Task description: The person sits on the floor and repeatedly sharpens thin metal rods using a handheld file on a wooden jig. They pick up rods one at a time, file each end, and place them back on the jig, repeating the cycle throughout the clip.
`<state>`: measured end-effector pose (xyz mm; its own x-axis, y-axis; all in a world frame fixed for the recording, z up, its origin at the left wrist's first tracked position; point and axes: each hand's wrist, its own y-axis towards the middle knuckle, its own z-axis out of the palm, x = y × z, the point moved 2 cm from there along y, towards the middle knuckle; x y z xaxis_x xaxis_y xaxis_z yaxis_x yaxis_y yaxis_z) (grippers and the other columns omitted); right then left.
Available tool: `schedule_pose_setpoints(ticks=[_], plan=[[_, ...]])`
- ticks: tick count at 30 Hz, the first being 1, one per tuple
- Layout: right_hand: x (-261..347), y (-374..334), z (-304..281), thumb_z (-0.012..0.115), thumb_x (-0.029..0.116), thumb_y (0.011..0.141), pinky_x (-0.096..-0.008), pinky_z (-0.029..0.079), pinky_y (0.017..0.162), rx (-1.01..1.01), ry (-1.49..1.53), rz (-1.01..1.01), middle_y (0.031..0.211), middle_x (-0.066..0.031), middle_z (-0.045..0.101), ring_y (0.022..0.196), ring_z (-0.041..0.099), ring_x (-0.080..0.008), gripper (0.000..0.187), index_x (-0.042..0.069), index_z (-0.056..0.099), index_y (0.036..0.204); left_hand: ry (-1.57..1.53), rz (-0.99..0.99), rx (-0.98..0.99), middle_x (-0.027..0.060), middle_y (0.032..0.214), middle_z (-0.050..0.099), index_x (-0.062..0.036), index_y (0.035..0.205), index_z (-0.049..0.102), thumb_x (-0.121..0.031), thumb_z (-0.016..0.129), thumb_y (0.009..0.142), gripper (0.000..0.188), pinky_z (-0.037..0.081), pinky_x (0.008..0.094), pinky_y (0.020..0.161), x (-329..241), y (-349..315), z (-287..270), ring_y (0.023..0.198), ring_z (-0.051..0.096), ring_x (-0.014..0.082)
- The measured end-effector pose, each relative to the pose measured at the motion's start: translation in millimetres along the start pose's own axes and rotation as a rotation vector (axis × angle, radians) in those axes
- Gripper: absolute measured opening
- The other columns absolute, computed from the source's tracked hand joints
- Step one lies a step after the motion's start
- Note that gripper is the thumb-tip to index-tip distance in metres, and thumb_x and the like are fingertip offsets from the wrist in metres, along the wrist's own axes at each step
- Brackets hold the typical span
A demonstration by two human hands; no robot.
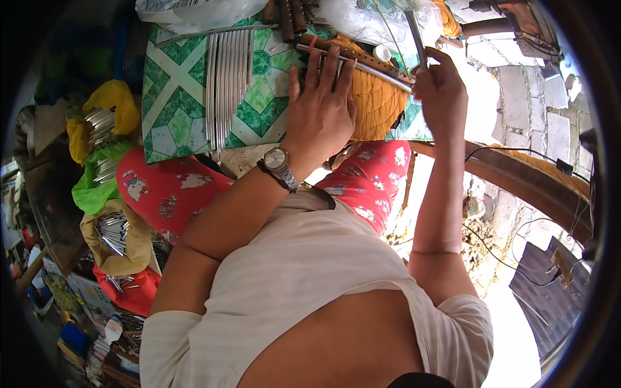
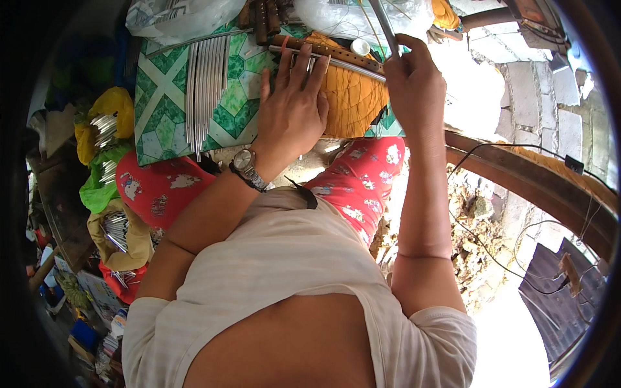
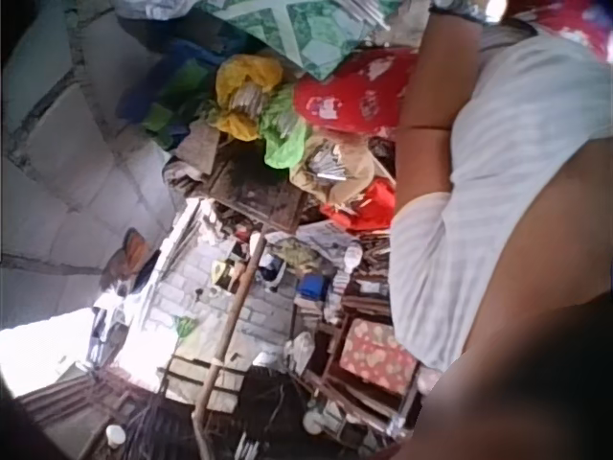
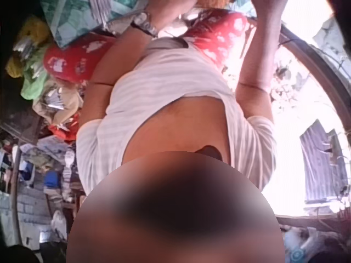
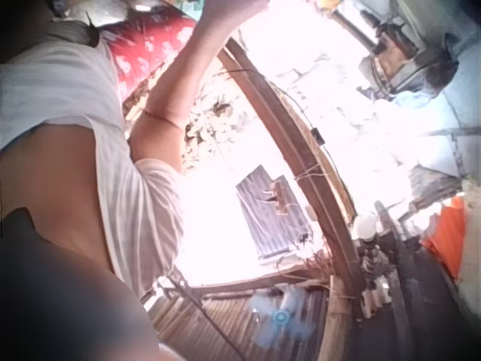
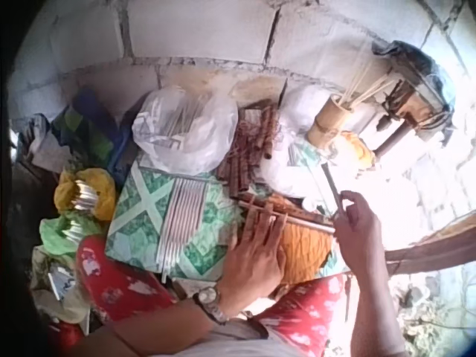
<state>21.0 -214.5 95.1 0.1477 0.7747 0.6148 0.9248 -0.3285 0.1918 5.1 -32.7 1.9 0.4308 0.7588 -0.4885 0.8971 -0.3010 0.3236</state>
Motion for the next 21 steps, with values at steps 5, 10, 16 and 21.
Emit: schedule_pose_setpoints(ticks=[5,10,16,21], plan=[[3.0,-17.6,32.4,0.065,0.026,0.099,-0.0291,0.048,0.057,0.126,0.124,0.028,0.064,-0.0061,0.064,0.056,0.058,-0.0086,0.038,0.010,0.065,0.133,-0.068,0.000,-0.052,0.0163,0.160,0.036,-0.0125,0.148,0.048,-0.021,0.059,0.092,0.058,0.025,0.0643,0.116,0.4,-1.2,-2.1,0.149,0.032,0.0380],[3.6,-12.0,52.2,0.066,0.026,0.099,-0.0296,0.052,0.065,0.215,0.044,0.030,0.079,-0.0108,0.071,0.067,0.065,-0.0134,0.038,0.004,0.066,0.130,-0.103,-0.014,-0.073,0.0161,0.159,0.038,-0.0104,0.146,0.051,-0.022,0.062,0.091,0.057,0.024,0.0627,0.116,1.3,-1.5,-3.1,0.148,0.032,0.0378],[1.8,-6.5,67.7,0.064,0.030,0.100,-0.0326,0.054,0.078,0.240,-0.084,0.051,0.088,-0.0179,0.074,0.080,0.071,-0.0196,0.036,0.007,0.070,0.127,-0.134,-0.035,-0.057,0.0152,0.158,0.039,-0.0095,0.146,0.052,-0.024,0.061,0.092,0.056,0.023,0.0622,0.117,2.6,-1.0,-1.0,0.150,0.030,0.0367],[-2.2,-1.0,72.8,0.062,0.026,0.101,-0.0334,0.054,0.074,0.274,-0.105,0.042,0.082,-0.0169,0.073,0.074,0.070,-0.0190,0.034,0.006,0.069,0.127,-0.156,-0.043,-0.050,0.0157,0.158,0.039,-0.0083,0.145,0.052,-0.025,0.060,0.094,0.055,0.023,0.0626,0.117,3.0,-1.3,-0.1,0.150,0.029,0.0371]])
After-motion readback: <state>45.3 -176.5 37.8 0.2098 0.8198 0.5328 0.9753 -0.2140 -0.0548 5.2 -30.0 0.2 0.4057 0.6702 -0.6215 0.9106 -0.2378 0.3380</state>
